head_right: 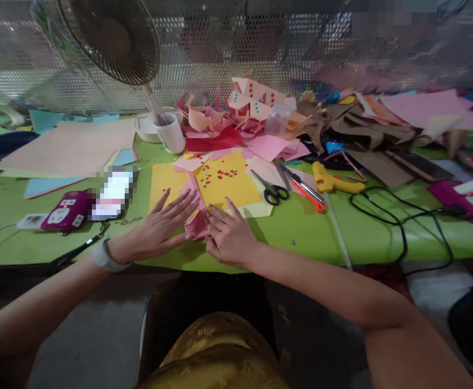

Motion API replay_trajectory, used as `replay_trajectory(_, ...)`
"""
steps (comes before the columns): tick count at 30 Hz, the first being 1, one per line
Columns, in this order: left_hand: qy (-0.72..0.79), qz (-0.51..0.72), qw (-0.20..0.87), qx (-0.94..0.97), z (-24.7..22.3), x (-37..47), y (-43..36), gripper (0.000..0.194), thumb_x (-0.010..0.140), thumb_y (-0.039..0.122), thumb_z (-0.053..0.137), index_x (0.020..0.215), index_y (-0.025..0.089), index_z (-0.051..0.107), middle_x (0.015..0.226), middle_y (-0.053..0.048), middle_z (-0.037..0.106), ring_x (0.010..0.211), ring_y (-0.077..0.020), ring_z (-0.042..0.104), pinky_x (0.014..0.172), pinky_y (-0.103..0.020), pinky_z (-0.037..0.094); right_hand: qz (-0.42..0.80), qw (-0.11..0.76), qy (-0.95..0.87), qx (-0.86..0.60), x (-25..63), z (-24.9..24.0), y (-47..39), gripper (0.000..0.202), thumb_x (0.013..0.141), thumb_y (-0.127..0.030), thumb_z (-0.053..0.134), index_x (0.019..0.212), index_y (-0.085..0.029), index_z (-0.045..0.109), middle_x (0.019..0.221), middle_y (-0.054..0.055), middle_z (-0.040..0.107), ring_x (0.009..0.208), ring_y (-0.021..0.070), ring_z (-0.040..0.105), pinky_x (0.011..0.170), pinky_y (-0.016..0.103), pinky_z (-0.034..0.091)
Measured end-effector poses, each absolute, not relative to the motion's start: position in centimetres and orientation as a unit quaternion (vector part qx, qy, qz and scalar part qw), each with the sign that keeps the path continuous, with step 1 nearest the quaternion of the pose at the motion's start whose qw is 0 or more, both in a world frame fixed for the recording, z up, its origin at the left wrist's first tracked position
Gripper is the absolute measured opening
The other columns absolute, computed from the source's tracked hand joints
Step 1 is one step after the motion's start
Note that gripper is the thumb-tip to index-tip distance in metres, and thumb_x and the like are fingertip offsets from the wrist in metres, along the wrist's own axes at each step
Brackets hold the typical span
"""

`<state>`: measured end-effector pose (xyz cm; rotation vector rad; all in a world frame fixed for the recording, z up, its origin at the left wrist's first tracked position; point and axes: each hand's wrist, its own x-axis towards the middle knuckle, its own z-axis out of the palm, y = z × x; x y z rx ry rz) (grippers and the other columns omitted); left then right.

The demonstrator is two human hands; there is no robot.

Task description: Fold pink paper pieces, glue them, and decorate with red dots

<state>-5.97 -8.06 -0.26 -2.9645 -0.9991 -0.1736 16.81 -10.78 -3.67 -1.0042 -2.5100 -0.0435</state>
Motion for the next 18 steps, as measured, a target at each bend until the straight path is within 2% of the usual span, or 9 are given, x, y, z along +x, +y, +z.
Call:
replay_trajectory(2, -0.294, -0.051, 0.017, -0.954, -0.1, -5.7, -10.0, 0.081, 0.095, 0.062, 0.03, 0.156, 0.018, 0.001, 0.161, -0.013, 0.018, 0.149, -0.024, 0.015, 0.121, -0.049, 0.001, -0.016, 0.208, -0.909, -0.36, 16.9, -3.5, -11.0, 0.041, 0.092, -0.028, 0.045, 0.12, -0.007, 0.066, 0.131, 0.016, 0.061, 0.134, 0.0294, 0.048, 0.119, 0.06, 0.016)
replay_trajectory(7, -0.29, -0.051, 0.036, -0.955, -1.5, -5.1, -13.0, 0.088, 0.09, 0.069, 0.034, 0.155, 0.011, 0.014, 0.158, -0.015, 0.026, 0.148, -0.0263, 0.019, 0.122, -0.048, 0.002, -0.003, 0.179, -0.915, -0.361, 17.1, -3.3, -11.2, 0.047, 0.09, -0.028, 0.045, 0.125, -0.003, 0.062, 0.14, 0.017, 0.053, 0.14, 0.0293, 0.039, 0.121, 0.058, 0.011)
replay_trajectory(12, -0.285, -0.057, 0.069, -0.954, -2.4, -4.9, -13.1, 0.087, 0.09, 0.07, 0.035, 0.15, 0.007, 0.029, 0.155, -0.017, 0.034, 0.147, -0.0285, 0.023, 0.122, -0.048, 0.007, 0.003, 0.17, -0.915, -0.367, 17.2, -3.5, -11.4, 0.048, 0.088, -0.028, 0.046, 0.127, -0.005, 0.062, 0.144, 0.016, 0.049, 0.143, 0.0283, 0.034, 0.122, 0.055, 0.009)
replay_trajectory(18, -0.274, -0.066, 0.086, -0.956, -2.2, -4.9, -13.0, 0.098, 0.082, 0.079, 0.035, 0.149, 0.007, 0.031, 0.151, -0.019, 0.041, 0.145, -0.0295, 0.028, 0.121, -0.047, 0.015, 0.016, 0.131, -0.922, -0.364, 17.8, -3.1, -11.4, 0.052, 0.09, -0.033, 0.047, 0.134, -0.006, 0.056, 0.149, 0.015, 0.043, 0.147, 0.0289, 0.024, 0.122, 0.055, 0.009)
